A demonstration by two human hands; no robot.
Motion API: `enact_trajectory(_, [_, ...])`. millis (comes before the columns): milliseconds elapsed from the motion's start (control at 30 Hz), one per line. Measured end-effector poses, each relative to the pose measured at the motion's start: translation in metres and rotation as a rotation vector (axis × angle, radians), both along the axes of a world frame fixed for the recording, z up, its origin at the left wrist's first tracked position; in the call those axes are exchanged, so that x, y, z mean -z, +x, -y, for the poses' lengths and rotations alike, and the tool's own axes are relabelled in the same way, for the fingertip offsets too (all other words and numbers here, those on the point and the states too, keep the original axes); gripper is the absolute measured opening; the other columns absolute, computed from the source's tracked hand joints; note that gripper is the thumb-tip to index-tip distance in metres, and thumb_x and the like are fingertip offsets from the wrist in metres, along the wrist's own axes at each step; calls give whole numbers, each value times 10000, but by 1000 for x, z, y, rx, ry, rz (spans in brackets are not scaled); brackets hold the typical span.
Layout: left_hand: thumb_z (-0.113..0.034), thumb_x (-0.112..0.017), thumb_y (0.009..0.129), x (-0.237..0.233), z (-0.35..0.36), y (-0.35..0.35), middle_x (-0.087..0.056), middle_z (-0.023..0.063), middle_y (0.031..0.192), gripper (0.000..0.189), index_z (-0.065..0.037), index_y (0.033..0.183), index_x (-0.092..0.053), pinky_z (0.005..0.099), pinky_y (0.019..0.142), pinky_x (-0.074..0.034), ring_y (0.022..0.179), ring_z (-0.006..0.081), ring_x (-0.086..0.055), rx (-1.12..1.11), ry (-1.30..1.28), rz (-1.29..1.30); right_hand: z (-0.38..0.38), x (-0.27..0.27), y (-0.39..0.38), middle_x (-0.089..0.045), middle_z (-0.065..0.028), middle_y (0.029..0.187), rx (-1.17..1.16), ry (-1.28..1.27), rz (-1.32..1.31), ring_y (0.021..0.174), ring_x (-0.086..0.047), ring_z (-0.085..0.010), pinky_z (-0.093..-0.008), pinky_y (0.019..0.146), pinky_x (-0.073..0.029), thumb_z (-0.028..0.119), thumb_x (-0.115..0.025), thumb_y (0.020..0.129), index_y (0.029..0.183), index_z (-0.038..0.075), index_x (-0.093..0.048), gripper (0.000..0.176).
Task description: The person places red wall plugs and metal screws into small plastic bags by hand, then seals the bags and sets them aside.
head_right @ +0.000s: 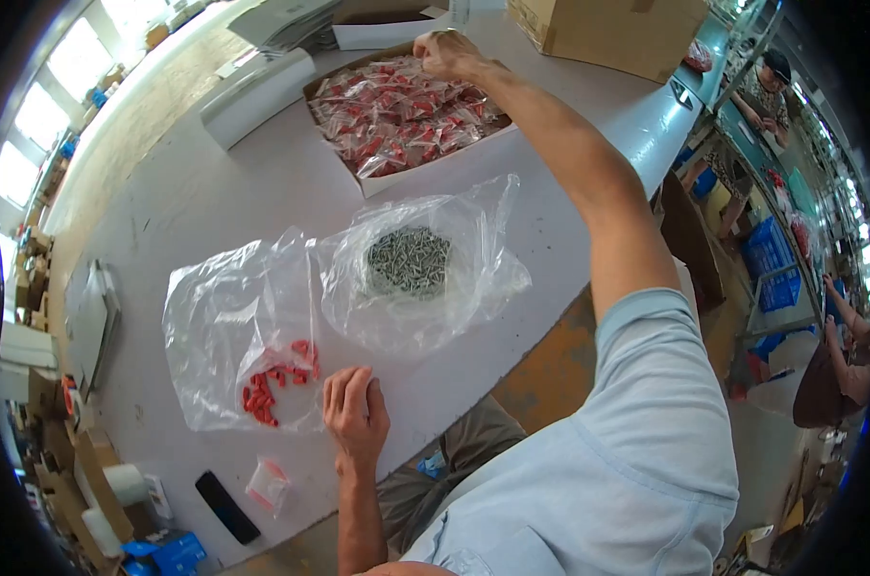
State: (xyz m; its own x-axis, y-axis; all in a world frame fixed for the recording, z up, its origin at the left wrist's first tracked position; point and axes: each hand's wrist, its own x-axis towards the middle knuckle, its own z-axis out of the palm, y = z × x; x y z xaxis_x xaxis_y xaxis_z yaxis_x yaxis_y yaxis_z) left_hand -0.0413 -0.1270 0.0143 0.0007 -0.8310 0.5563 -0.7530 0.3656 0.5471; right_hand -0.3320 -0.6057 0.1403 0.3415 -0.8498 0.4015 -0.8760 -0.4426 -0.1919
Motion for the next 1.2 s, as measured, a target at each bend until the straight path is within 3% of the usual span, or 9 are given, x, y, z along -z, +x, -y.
enact_trajectory(167, [117,-694,821,-25,-24,-4,-708,150,983,284,0,1079,-691,413,774,-555,873,332,-689,95,-143,-296,-148,-9,51,-693,-24,831,-448,318,295,726,-643,-90,-279,674,-539,57,-649,953,1091,4,-711,161])
enact_trajectory(467, [-63,-667,821,-216,-143,-40,-669,150,923,197,-9,1000,-729,467,705,-556,744,283,-650,508,-640,-636,-403,55,212,-744,-89,908,-1005,501,287,799,-726,-131,-264,696,-590,-53,-691,901,1075,6,-735,188])
enact_trajectory(533, [-128,-661,918,-223,-154,-30,-609,-22,884,105,-166,1005,-707,297,706,-533,737,118,-582,429,-773,-437,-429,71,237,-750,-90,902,-1021,575,310,781,-722,-130,-271,702,-596,-40,-700,896,1055,24,-746,178])
enact_trajectory(600, [-269,-409,1071,-210,-168,-17,-580,1,869,316,-187,1096,-713,333,690,-511,711,147,-565,436,-840,-406,-452,88,263,-750,-90,880,-1018,581,355,777,-720,-134,-276,697,-589,-9,-712,895,1040,17,-747,151])
enact_trajectory(667, [-83,-661,846,-195,-197,3,-694,140,944,176,-59,1002,-740,449,747,-582,782,283,-682,377,-714,-347,-469,100,281,-753,-92,876,-990,599,355,778,-720,-139,-283,698,-584,5,-713,896,1034,10,-745,142])
enact_trajectory(733, [-88,-685,849,-163,-209,32,-713,117,972,180,-103,1021,-734,416,780,-596,851,282,-707,251,-676,-172,-478,115,299,-759,-103,881,-934,683,406,785,-722,-152,-301,703,-575,26,-711,892,1029,3,-745,143])
enact_trajectory(800, [0,-726,835,-105,-240,61,-715,95,1002,259,-75,1082,-706,410,818,-577,950,289,-696,-118,-124,-60,-479,131,312,-763,-122,887,-894,734,455,791,-726,-178,-326,714,-570,42,-696,880,1024,15,-752,157])
enact_trajectory(900, [-1,-724,839,-48,-213,118,-695,107,1065,185,-27,1022,-740,465,928,-506,1056,340,-651,-448,-184,50,-482,137,326,-746,-167,873,-900,672,466,777,-732,-248,-371,720,-564,108,-658,836,978,67,-774,187])
enact_trajectory(1200, [43,-717,812,7,-210,153,-672,130,1110,195,1,1000,-745,449,983,-493,1121,344,-594,-557,-10,0,-497,115,339,-754,-135,819,-738,684,338,795,-734,-309,-431,751,-567,300,-742,743,867,48,-780,284])
